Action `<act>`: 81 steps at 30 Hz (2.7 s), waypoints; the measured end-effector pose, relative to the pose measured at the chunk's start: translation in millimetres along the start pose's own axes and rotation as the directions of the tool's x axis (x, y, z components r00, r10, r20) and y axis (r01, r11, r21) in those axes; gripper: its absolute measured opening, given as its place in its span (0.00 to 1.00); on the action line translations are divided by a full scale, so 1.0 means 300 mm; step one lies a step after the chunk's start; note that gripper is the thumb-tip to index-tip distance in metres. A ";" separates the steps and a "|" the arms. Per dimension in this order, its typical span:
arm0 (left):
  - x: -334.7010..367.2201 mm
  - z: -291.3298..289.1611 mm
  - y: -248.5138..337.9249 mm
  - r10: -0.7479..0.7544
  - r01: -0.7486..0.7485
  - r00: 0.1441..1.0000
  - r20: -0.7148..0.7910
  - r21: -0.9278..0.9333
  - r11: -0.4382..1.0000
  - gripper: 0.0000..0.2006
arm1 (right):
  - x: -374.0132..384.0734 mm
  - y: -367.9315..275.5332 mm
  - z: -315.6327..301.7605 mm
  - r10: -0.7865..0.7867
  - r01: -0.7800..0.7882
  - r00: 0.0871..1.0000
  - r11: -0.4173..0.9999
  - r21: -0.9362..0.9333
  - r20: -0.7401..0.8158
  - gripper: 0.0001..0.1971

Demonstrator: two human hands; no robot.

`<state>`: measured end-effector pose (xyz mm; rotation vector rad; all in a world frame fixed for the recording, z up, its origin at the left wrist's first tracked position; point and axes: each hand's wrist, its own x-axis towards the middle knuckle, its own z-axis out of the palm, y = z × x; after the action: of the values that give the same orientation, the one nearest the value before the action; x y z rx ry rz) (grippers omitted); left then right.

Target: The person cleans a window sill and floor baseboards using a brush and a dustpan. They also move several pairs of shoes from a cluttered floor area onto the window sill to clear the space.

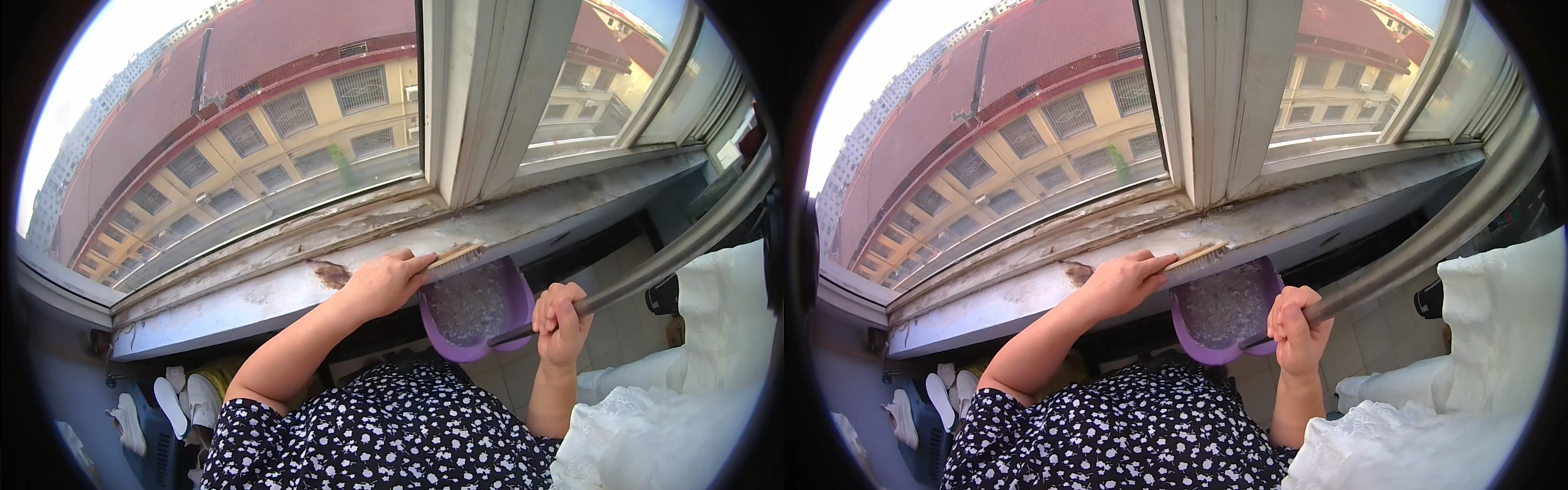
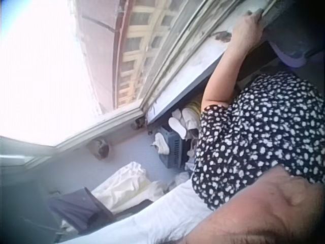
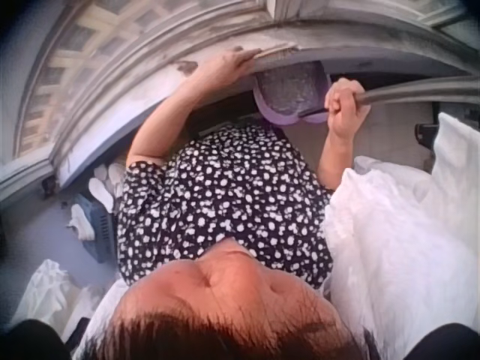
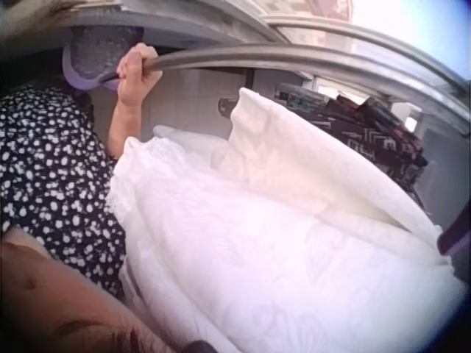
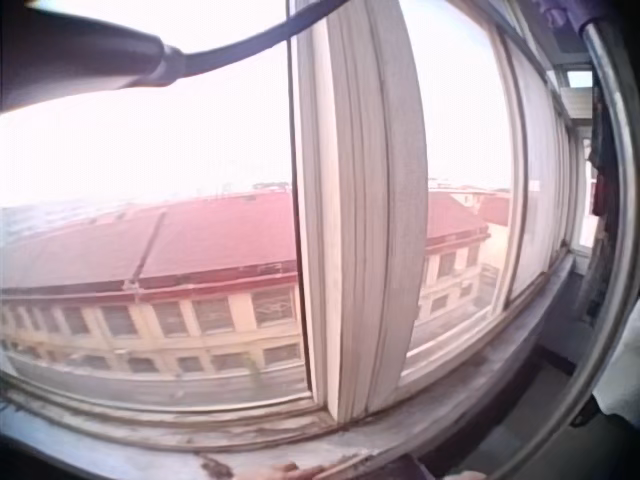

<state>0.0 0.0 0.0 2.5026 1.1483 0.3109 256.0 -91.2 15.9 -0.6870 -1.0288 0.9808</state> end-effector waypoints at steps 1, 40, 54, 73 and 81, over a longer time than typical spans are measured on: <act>0.020 -0.013 -0.004 -0.011 0.012 0.998 -0.070 0.023 1.000 0.19 | -0.001 -0.005 0.003 -0.016 0.016 1.000 0.999 -0.038 0.002 0.15; 0.185 -0.172 -0.006 -0.106 0.043 0.990 0.091 0.523 0.852 0.08 | -0.029 -0.006 -0.051 -0.020 0.019 1.000 0.997 -0.070 -0.005 0.15; 0.039 -0.034 -0.097 -0.064 0.087 0.993 -0.100 0.247 0.965 0.12 | -0.033 0.012 -0.038 0.002 -0.002 0.999 1.000 -0.013 -0.042 0.14; -0.023 0.047 -0.017 -0.069 0.134 0.978 -0.198 0.339 0.931 0.20 | -0.029 0.021 -0.107 0.016 -0.019 0.997 0.999 -0.041 -0.078 0.11; 0.031 0.184 0.184 0.082 -0.072 0.994 -0.071 0.142 0.987 0.21 | -0.015 0.014 -0.115 0.013 -0.015 0.999 0.999 -0.051 -0.046 0.13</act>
<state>62.9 -39.0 -26.6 2.6831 1.1406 0.3622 285.6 -94.6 -2.5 -0.7564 -1.0128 0.9497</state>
